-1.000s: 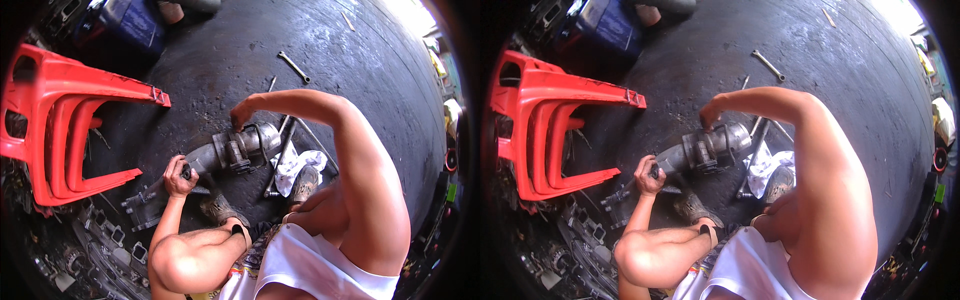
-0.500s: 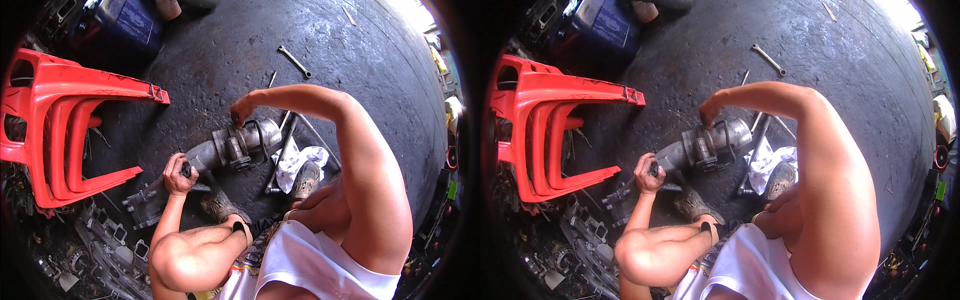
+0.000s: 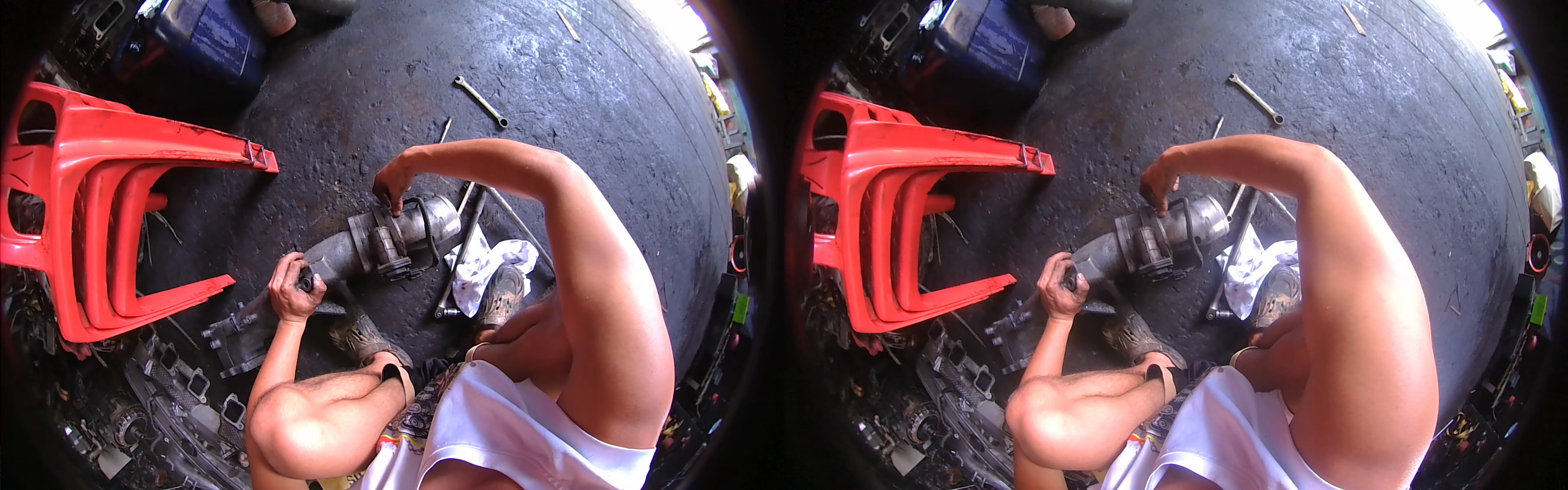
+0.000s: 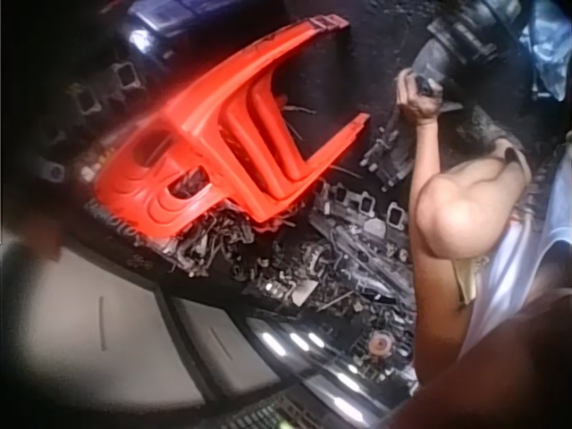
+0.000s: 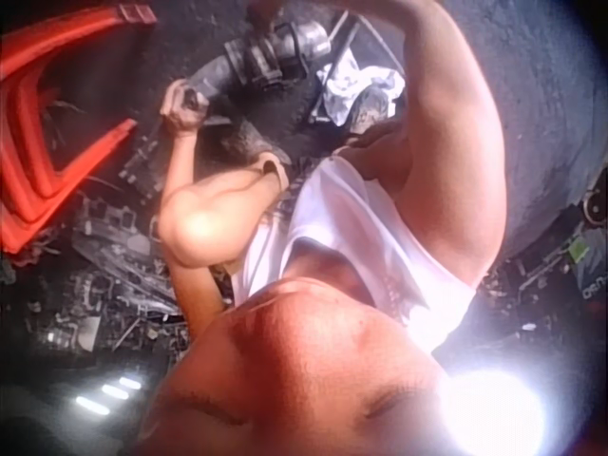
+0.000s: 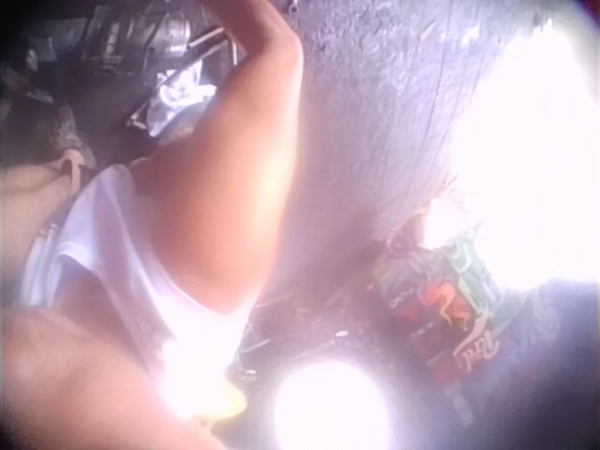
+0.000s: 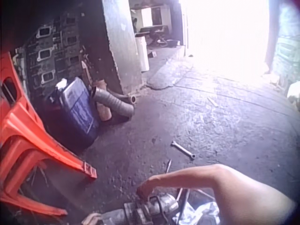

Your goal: The person uses a socket wrench and their hands to remove bolts and disassemble a metal automotive housing on the floor of a garage.

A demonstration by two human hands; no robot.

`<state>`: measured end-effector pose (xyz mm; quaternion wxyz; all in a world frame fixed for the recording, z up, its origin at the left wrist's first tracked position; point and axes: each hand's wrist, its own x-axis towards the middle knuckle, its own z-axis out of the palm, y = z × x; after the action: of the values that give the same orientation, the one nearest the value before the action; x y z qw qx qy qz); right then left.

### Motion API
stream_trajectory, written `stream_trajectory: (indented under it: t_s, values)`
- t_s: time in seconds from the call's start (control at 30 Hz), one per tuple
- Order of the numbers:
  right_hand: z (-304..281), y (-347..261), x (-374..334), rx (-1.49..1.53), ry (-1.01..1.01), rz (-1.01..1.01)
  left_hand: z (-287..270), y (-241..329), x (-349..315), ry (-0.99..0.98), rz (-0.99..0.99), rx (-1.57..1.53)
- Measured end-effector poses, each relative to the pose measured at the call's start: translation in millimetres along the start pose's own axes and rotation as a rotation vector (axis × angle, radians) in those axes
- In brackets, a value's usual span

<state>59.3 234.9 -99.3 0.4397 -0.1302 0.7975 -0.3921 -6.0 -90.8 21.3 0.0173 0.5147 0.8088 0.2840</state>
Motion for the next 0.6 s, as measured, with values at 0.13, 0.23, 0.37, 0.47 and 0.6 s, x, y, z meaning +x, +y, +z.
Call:
stream_trajectory:
  t_s: [0.13, 0.23, 0.37, 0.47, 0.6]
  values:
    - [-6.5, -8.7, -6.1, 0.23, -0.065, 0.094, -4.4, -2.6, -2.7, 0.038, 0.011, 0.005]
    - [-7.1, -5.4, -6.2, 0.213, -0.036, 0.028, -8.1, -0.2, -3.4, 0.007, -0.006, 0.019]
    - [-4.9, 8.6, -3.8, 0.322, 0.056, 0.009, -4.8, 0.6, -1.3, 0.01, -0.013, 0.016]
    - [2.4, 15.3, 13.0, 0.299, -0.067, 0.107, -7.4, -2.4, -2.4, 0.011, 0.003, 0.019]
    - [15.6, 29.4, 19.7, 0.038, 0.098, -0.097, -5.2, 0.5, 0.3, 0.006, -0.001, 0.016]
